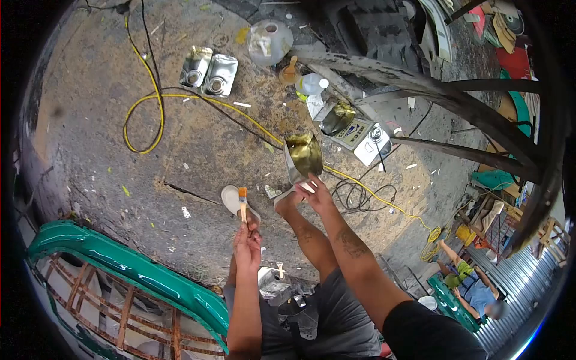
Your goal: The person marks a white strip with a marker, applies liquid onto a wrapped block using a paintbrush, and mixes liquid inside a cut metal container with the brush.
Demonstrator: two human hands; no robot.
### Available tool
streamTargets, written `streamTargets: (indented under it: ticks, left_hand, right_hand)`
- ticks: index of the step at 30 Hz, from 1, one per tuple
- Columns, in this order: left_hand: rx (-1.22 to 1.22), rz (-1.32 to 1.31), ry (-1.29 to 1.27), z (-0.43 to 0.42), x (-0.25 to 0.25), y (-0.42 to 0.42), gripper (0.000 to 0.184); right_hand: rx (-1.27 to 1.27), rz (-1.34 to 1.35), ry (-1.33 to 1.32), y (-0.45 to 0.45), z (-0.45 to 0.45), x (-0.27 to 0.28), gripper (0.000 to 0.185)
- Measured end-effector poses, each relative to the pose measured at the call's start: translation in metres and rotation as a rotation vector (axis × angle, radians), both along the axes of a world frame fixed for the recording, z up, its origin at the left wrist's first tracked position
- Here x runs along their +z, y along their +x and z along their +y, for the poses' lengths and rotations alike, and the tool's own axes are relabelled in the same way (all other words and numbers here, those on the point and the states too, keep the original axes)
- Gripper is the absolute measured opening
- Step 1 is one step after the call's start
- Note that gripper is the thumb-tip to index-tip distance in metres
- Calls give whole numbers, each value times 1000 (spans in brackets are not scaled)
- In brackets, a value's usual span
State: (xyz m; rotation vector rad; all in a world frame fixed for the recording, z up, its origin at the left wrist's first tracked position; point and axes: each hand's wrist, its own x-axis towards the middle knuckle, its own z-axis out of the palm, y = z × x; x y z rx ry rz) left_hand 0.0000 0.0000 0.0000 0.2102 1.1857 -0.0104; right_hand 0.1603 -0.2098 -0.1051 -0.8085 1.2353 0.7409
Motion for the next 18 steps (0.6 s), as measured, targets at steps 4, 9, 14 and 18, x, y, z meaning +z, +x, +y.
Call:
streamTargets:
  ticks: [4,9,14,18]
  left_hand:
    - [85,-16,43,10,-4,33,24]
    - [62,-101,54,8,-9,58,25]
    - [50,-110,47,15,-7,67,26]
    - [37,-119,46,16,-8,68,26]
  right_hand:
    - [-139,-85,22,-1,18,-65,30]
    - [-211,-220,135,25,32,-108,29]
    - [-273,-157,144,35,43,-144,25]
    - [-360,-174,72,36,55,-155,12]
